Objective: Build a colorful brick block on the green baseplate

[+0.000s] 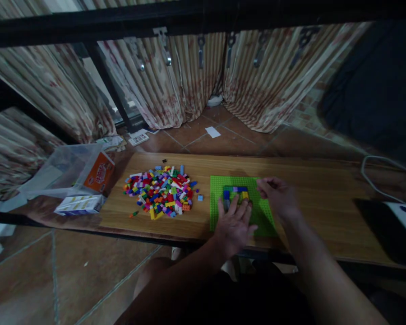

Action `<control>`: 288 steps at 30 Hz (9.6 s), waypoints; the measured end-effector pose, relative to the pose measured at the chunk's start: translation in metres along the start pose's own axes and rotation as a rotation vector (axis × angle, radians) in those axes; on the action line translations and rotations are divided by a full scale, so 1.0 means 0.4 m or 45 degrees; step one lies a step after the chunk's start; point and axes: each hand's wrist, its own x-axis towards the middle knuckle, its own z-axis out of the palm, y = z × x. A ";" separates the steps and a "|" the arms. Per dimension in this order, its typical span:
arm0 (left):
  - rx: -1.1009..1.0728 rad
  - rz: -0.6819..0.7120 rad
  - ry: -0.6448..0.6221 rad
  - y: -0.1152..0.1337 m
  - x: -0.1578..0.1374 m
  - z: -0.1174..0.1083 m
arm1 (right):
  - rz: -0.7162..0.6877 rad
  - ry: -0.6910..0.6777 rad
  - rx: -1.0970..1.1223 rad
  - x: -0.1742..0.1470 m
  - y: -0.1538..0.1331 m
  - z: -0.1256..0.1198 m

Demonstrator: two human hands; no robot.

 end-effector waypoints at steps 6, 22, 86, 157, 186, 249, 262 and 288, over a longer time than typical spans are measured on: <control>-0.217 -0.164 0.300 -0.104 0.005 -0.086 | -0.086 0.060 -0.036 -0.004 -0.012 -0.002; -0.573 0.306 0.690 0.028 -0.002 -0.093 | -0.379 -0.449 -0.485 -0.095 -0.003 0.135; -0.645 -0.579 -0.013 -0.096 0.052 -0.115 | -0.730 -0.630 -1.081 -0.088 0.031 -0.021; -0.497 -0.288 0.106 -0.110 0.059 -0.084 | -0.070 -0.279 -0.878 -0.048 0.030 -0.036; -0.748 -0.693 0.105 -0.128 0.062 -0.081 | -0.278 -0.322 -1.260 -0.034 0.067 -0.013; -1.215 -0.593 -0.181 -0.215 0.111 -0.099 | -0.773 -0.584 -0.630 -0.036 0.017 0.043; -0.643 -0.714 -0.007 -0.225 0.114 -0.102 | -0.614 -0.414 -0.756 -0.013 0.067 0.057; -0.261 -0.789 -0.136 -0.172 0.127 -0.099 | -0.567 -0.296 -0.698 -0.017 0.077 0.069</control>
